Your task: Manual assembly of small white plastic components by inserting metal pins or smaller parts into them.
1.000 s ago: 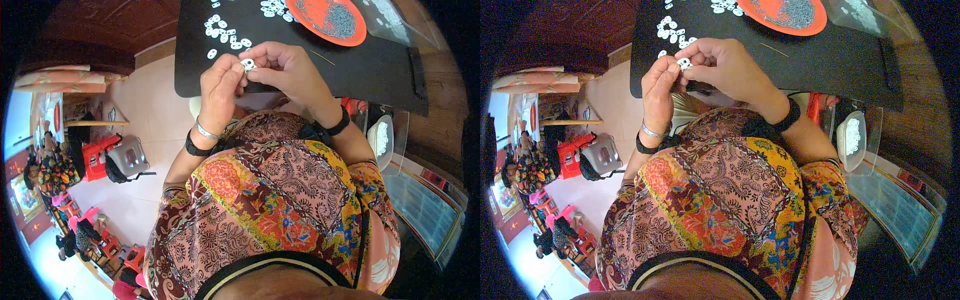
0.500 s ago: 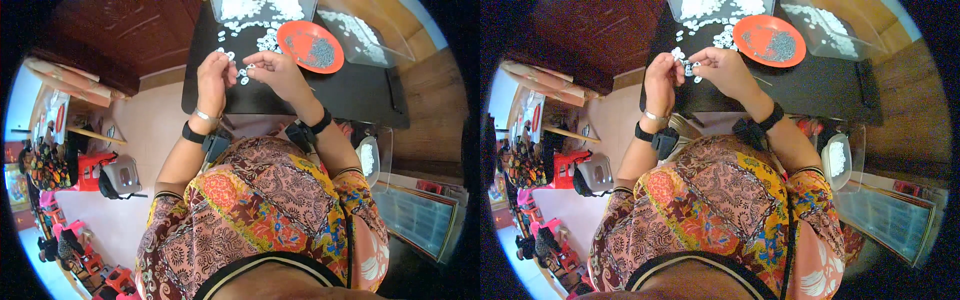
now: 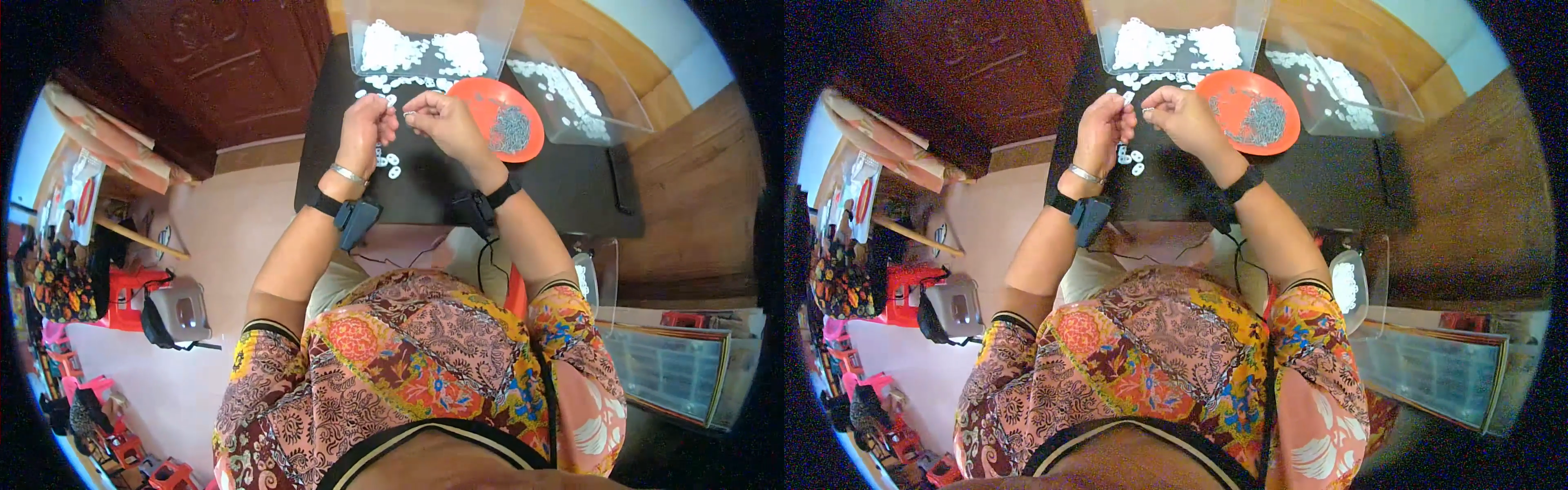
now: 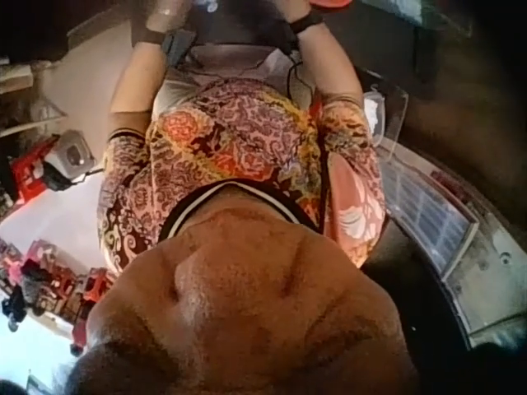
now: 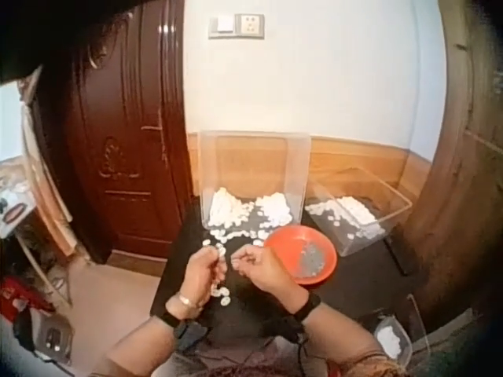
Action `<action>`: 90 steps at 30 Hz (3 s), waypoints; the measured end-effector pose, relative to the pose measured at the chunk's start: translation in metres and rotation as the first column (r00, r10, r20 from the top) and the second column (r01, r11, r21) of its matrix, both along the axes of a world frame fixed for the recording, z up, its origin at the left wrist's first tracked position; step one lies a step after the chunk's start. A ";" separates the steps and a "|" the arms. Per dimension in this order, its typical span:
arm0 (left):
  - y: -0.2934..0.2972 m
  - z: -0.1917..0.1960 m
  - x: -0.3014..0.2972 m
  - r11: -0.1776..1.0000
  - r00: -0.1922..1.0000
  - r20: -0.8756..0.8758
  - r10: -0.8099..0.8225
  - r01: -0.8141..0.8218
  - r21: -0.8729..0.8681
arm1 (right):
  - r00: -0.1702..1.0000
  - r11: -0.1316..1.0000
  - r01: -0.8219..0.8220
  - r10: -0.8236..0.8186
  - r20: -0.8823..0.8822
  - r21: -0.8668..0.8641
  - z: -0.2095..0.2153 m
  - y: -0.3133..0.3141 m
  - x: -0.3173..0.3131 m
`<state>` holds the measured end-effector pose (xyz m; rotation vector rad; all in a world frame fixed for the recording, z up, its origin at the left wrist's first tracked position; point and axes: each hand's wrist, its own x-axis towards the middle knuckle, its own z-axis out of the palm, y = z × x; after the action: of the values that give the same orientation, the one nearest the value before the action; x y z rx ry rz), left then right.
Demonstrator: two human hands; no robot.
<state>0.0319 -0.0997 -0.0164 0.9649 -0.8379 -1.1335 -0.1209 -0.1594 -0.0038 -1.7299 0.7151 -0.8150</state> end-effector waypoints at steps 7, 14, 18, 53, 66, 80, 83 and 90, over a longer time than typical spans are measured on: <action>-0.019 0.007 0.001 1.000 0.996 0.091 0.005 -0.004 -0.016 | 0.993 0.965 0.092 -0.106 -0.046 -0.244 0.001 -0.006 0.002; -0.030 -0.010 0.018 0.976 0.934 -0.313 -0.173 0.205 0.074 | 0.934 0.855 0.059 -0.229 -0.273 -0.515 0.001 0.004 0.000; -0.031 -0.012 0.026 0.931 0.831 -0.475 -0.291 0.360 0.061 | 0.889 0.807 0.029 -0.291 -0.355 -0.589 -0.004 0.001 0.002; -0.031 -0.019 0.030 0.983 0.986 0.022 -0.166 0.164 0.087 | 0.402 0.691 -0.400 -0.458 -0.793 -0.602 0.013 0.052 -0.108; -0.014 0.000 0.013 0.998 0.985 0.173 -0.018 0.008 0.061 | 0.607 0.578 -0.365 -0.447 -0.657 -0.730 0.011 0.048 -0.075; -0.022 -0.005 0.016 0.998 0.990 0.142 0.016 -0.023 0.050 | 0.937 0.723 0.133 -0.314 -0.151 -0.678 0.025 -0.008 0.007; -0.022 -0.006 0.018 0.997 0.987 0.159 0.029 -0.039 0.060 | 0.942 0.713 0.145 -0.311 -0.124 -0.686 0.020 -0.007 0.008; -0.022 -0.006 0.015 0.991 0.977 0.212 -0.026 -0.002 0.131 | 0.947 0.697 0.160 -0.308 -0.090 -0.699 0.015 -0.010 0.007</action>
<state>0.0466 -0.1213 -0.0225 1.2074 -0.9515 -1.1191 -0.1140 -0.1699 0.0110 -2.4555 0.8466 -1.2013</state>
